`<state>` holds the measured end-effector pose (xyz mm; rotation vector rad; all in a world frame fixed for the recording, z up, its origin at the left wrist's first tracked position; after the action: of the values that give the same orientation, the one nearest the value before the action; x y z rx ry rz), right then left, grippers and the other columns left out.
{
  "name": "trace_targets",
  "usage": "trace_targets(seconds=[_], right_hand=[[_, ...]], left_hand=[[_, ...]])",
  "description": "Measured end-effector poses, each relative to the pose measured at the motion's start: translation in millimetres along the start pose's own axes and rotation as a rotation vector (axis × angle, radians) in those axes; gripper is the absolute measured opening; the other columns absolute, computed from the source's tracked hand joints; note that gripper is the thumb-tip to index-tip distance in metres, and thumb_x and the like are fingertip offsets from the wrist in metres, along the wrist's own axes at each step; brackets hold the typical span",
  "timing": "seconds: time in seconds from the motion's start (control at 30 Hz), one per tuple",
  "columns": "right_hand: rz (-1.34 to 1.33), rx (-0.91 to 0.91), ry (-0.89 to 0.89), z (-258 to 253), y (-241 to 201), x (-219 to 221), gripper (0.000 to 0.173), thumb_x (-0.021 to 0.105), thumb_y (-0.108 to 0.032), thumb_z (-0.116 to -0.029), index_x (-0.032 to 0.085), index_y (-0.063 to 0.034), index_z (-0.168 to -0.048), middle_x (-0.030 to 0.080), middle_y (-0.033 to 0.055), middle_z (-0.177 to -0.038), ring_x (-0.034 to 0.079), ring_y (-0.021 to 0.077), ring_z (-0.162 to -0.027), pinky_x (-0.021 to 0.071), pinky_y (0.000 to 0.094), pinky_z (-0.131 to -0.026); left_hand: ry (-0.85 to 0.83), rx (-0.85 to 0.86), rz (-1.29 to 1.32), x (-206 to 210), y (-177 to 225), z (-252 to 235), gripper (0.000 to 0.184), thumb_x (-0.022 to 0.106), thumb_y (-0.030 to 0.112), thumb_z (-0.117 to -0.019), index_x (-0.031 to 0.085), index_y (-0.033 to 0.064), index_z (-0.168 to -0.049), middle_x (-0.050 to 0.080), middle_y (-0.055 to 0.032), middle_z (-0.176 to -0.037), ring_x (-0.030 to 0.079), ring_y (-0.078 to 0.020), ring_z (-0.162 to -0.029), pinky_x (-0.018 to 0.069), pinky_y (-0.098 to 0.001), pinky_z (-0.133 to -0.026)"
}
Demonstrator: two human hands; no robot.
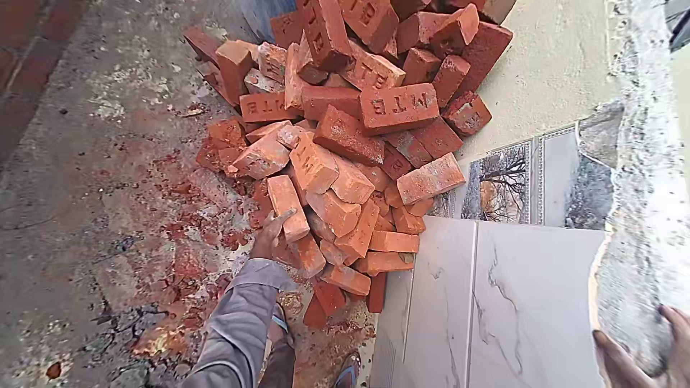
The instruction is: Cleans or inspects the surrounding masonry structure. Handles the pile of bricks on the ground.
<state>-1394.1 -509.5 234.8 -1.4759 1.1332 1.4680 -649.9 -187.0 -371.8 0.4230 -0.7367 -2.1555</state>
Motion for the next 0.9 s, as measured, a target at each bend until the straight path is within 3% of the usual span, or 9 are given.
trace_targets(seconds=[0.07, 0.13, 0.3, 0.47, 0.53, 0.6, 0.7, 0.8, 0.9], right_hand=[[-0.014, 0.009, 0.017, -1, 0, 6, 0.119, 0.073, -0.078, -0.0673, 0.03, -0.0199, -0.162, 0.025, 0.0078, -0.169, 0.02, 0.0269, -0.158, 0.0188, 0.0498, -0.129], [-0.021, 0.007, 0.022, -1, -5, 8, 0.12, 0.073, -0.079, -0.0662, 0.031, -0.0188, -0.161, 0.025, 0.0095, -0.169, 0.02, 0.0284, -0.158, 0.0188, 0.0502, -0.129], [-0.056, 0.029, 0.015, 4, -15, 17, 0.119, 0.074, -0.08, -0.0648, 0.034, -0.0208, -0.16, 0.025, 0.0095, -0.169, 0.021, 0.0295, -0.157, 0.0198, 0.052, -0.128], [-0.001, 0.067, 0.036, 0, -34, 28, 0.118, 0.063, -0.09, -0.0639, 0.033, -0.029, -0.161, 0.026, 0.005, -0.17, 0.023, 0.0299, -0.156, 0.0228, 0.0629, -0.121], [0.008, 0.075, 0.067, -3, -39, 29, 0.116, 0.06, -0.091, -0.0638, 0.035, -0.0314, -0.16, 0.028, 0.0057, -0.169, 0.025, 0.031, -0.155, 0.0259, 0.0632, -0.12], [0.009, 0.071, 0.085, -4, -46, 32, 0.114, 0.059, -0.091, -0.0641, 0.037, -0.0315, -0.159, 0.03, 0.0069, -0.168, 0.028, 0.0319, -0.154, 0.0278, 0.0629, -0.119], [0.021, 0.071, 0.104, -6, -52, 28, 0.115, 0.058, -0.092, -0.0648, 0.037, -0.0307, -0.16, 0.031, 0.0063, -0.167, 0.028, 0.0319, -0.154, 0.0286, 0.062, -0.118], [0.016, 0.072, 0.087, -10, -53, 26, 0.115, 0.056, -0.093, -0.0652, 0.036, -0.0314, -0.16, 0.03, 0.006, -0.168, 0.027, 0.0316, -0.155, 0.0271, 0.0624, -0.119], [-0.02, 0.066, 0.042, -7, -55, 26, 0.116, 0.058, -0.091, -0.0651, 0.035, -0.0298, -0.16, 0.029, 0.0082, -0.168, 0.025, 0.0342, -0.155, 0.0257, 0.0645, -0.119]], left_hand=[[-0.062, -0.073, 0.257, 6, -20, 42, 0.085, 0.086, 0.053, -0.0759, 0.054, 0.0186, -0.146, 0.069, -0.0127, -0.13, 0.069, -0.0297, -0.116, 0.0596, -0.054, -0.095], [-0.109, -0.11, 0.389, 10, -32, 111, 0.077, 0.083, 0.044, -0.0815, 0.052, 0.0176, -0.147, 0.069, -0.0161, -0.129, 0.069, -0.0329, -0.114, 0.0596, -0.0546, -0.094], [-0.218, -0.104, 0.479, 33, 16, 277, 0.087, 0.091, 0.041, -0.0663, 0.053, 0.0073, -0.137, 0.073, -0.0185, -0.107, 0.075, -0.0276, -0.09, 0.0642, -0.0456, -0.077], [-0.603, 0.148, 0.737, 183, 257, 330, 0.056, 0.087, 0.032, -0.075, 0.064, 0.0036, -0.118, 0.075, -0.0165, -0.097, 0.076, -0.0241, -0.085, 0.0648, -0.042, -0.076], [-0.891, 0.237, 0.821, 270, 387, 353, 0.051, 0.074, 0.038, -0.0906, 0.06, 0.0066, -0.129, 0.071, -0.0195, -0.112, 0.073, -0.0302, -0.1, 0.0614, -0.0519, -0.086], [-1.063, 0.35, 0.752, 348, 510, 380, 0.059, 0.049, 0.064, -0.099, 0.057, 0.0217, -0.14, 0.068, -0.0104, -0.127, 0.067, -0.0268, -0.114, 0.0575, -0.0542, -0.092], [-0.935, 0.279, 0.739, 439, 632, 369, 0.085, 0.027, 0.082, -0.0942, 0.043, 0.0212, -0.151, 0.058, -0.0186, -0.142, 0.06, -0.0403, -0.125, 0.052, -0.066, -0.097], [-0.73, 0.38, 0.607, 449, 633, 376, 0.089, 0.03, 0.074, -0.0997, 0.027, 0.0052, -0.156, 0.055, -0.0271, -0.143, 0.063, -0.0409, -0.122, 0.0567, -0.0543, -0.097], [-0.818, 0.569, 0.337, 419, 496, 393, 0.065, 0.033, 0.053, -0.109, 0.044, 0.0046, -0.15, 0.062, -0.0181, -0.138, 0.064, -0.0326, -0.122, 0.0548, -0.0492, -0.101]])
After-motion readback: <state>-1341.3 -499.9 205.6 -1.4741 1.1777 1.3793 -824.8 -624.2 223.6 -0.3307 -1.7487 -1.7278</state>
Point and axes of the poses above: each hand's wrist, its own z-axis away from the middle knuckle, its own x-axis out of the palm, y = z × x, the point moved 10 cm from there along -z, towards the middle knuckle
